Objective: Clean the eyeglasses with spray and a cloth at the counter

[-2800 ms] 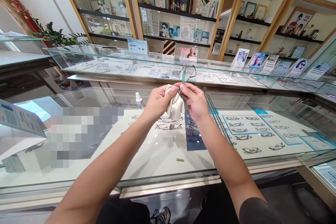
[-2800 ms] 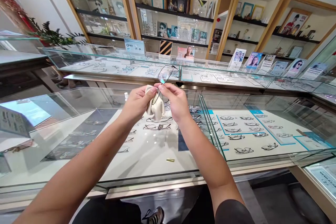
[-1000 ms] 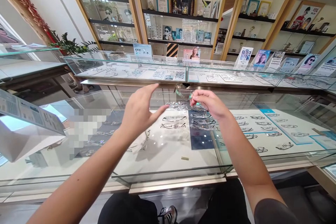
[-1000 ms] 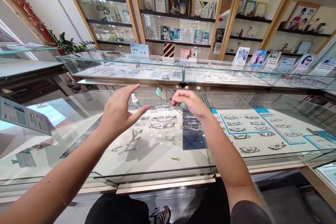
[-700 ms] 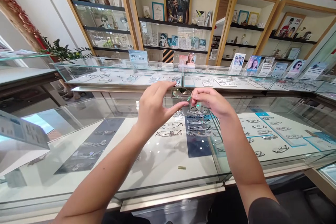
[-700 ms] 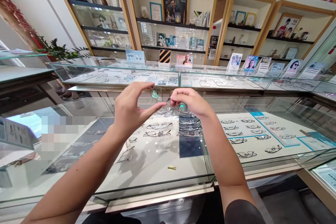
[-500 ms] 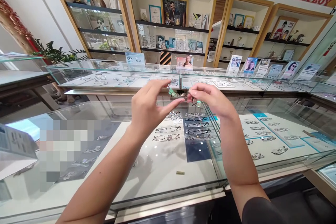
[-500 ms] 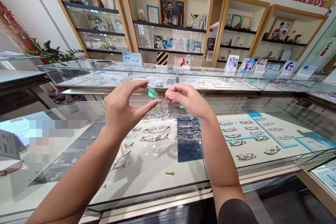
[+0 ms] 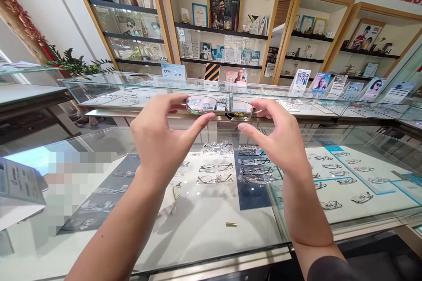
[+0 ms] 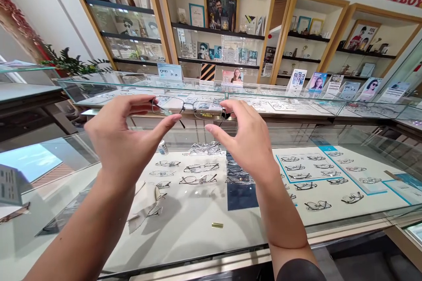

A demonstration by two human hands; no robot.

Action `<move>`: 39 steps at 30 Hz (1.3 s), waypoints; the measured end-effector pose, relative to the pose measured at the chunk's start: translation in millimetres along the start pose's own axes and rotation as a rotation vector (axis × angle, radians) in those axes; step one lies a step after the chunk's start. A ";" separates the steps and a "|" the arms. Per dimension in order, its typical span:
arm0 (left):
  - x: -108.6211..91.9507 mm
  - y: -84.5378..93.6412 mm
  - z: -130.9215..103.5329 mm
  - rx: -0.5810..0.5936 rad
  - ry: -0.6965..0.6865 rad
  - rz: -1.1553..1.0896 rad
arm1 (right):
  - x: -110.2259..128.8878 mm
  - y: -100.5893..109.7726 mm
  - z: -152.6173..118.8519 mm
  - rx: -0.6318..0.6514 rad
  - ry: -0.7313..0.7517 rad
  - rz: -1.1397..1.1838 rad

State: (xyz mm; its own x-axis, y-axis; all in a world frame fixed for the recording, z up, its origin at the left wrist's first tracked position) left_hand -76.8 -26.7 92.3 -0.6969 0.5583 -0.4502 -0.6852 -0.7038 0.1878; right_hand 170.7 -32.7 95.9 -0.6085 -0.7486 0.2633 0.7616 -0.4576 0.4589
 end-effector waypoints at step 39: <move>9.4 -23.3 0.6 0.080 -0.139 -0.069 | -24.6 -5.9 0.1 0.054 -0.154 -0.187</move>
State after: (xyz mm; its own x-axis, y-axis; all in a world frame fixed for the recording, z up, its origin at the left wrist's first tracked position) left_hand -67.5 -4.7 84.2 -0.6662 0.6635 -0.3405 -0.7433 -0.6275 0.2317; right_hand 181.1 -11.5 86.8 -0.7675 -0.5699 0.2937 0.6222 -0.5518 0.5553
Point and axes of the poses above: each hand's wrist, its own z-axis towards the middle knuckle, its own y-axis out of the back of the hand, x = y × z, the point moved 6 cm from there along z, towards the middle knuckle, and after that the axes turned 11 degrees about y, right-handed, at the moved point
